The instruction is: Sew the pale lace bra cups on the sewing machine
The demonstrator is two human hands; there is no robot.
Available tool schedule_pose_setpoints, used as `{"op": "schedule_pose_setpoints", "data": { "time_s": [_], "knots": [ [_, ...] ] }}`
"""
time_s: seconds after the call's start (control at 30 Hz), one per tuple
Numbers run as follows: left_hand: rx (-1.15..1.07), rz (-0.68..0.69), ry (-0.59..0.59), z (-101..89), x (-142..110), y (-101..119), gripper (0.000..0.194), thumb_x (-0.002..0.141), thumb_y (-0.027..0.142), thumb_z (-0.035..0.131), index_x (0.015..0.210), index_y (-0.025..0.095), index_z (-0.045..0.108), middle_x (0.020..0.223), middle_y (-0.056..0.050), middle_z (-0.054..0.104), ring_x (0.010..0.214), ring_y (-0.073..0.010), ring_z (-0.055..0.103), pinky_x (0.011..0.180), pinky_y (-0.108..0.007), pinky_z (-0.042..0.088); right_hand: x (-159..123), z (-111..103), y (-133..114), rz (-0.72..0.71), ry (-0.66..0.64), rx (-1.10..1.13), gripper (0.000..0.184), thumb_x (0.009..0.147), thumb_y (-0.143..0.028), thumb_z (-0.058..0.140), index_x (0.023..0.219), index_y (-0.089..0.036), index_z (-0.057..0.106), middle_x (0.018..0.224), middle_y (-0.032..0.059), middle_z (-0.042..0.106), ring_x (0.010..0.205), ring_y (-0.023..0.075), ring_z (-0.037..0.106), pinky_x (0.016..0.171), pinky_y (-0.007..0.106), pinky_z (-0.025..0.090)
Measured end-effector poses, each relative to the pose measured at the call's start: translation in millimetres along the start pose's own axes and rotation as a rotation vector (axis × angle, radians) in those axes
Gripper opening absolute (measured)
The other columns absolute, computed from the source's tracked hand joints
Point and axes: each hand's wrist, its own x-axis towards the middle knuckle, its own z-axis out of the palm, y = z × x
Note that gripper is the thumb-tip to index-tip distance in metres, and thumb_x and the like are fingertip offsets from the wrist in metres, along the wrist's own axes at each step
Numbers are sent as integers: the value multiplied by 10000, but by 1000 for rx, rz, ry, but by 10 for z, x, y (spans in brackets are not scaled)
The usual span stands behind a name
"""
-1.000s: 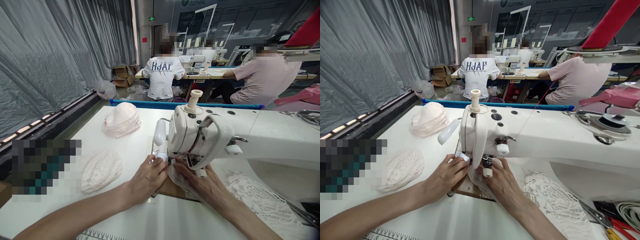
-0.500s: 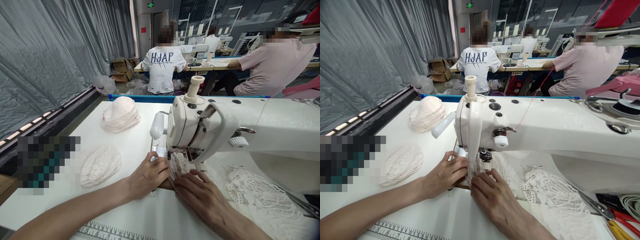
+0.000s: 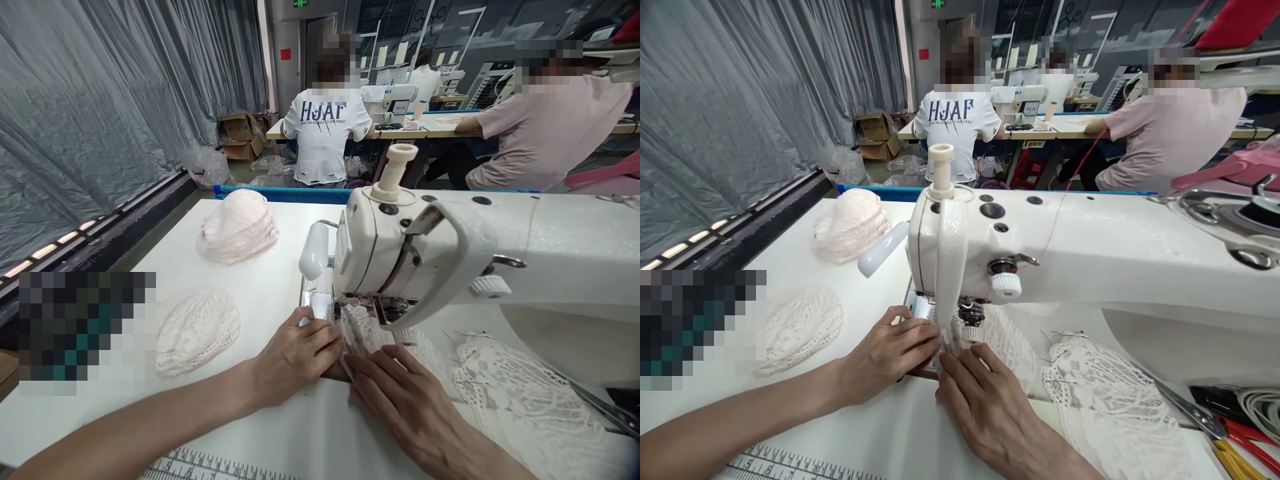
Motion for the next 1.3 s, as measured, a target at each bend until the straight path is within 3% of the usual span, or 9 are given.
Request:
{"op": "schedule_pose_setpoints", "data": {
  "time_s": [0.23, 0.4, 0.57, 0.77, 0.9, 1.0, 1.3],
  "knots": [
    [13, 17, -23, -34, 19, 22, 186, 922, 122, 422, 1024, 115, 577, 1010, -61, 654, 919, -140, 576, 842, -344, 378, -10, 16, -20, -5, -46, 3, 170, 885, -83, 457, 791, -120, 595, 880, 106, 659, 813, 217, 579, 758, 424, 415],
    [-21, -5, -20, -17, -15, 29, 166, 910, 129, 457, 1019, 112, 581, 1012, -57, 652, 939, -141, 576, 852, -349, 365, 9, 4, 4, 82, -46, 111, 191, 920, -268, 464, 945, -126, 589, 882, 98, 637, 753, 199, 552, 696, 369, 441],
    [-53, -47, 33, 46, -46, 27, 179, 900, 60, 435, 995, 118, 575, 1043, -47, 650, 967, -134, 566, 860, -352, 342, -12, 20, 42, 155, -21, 186, 239, 914, -77, 359, 922, -132, 592, 911, 107, 628, 728, 171, 541, 633, 317, 443],
    [-73, -117, 132, 77, -37, 47, 177, 874, 13, 434, 921, 126, 562, 1021, -40, 640, 954, -119, 558, 834, -338, 327, -40, 43, 68, 127, 35, 129, 218, 884, -51, 382, 946, -101, 585, 984, 134, 645, 750, 176, 555, 631, 316, 459],
    [-49, -154, 184, 66, -39, 81, 124, 862, 73, 464, 863, 138, 570, 815, -25, 607, 795, -123, 542, 754, -332, 336, -29, 26, 63, 125, 44, 108, 198, 873, -40, 398, 911, -95, 585, 994, 140, 654, 714, 173, 554, 585, 300, 459],
    [-31, -144, 155, 64, -44, 96, 80, 843, 154, 509, 831, 142, 587, 694, -10, 548, 692, -137, 498, 664, -330, 320, -25, 15, 57, 127, 45, 95, 205, 876, -39, 390, 919, -93, 583, 994, 134, 660, 710, 176, 549, 571, 299, 461],
    [-14, -80, 28, 85, -42, 91, 128, 845, 144, 474, 874, 126, 597, 670, -12, 529, 674, -148, 468, 595, -322, 303, -8, 26, 41, 107, 34, 68, 238, 898, -57, 361, 876, -109, 593, 928, 112, 668, 657, 158, 518, 553, 292, 438]
  ]
}}
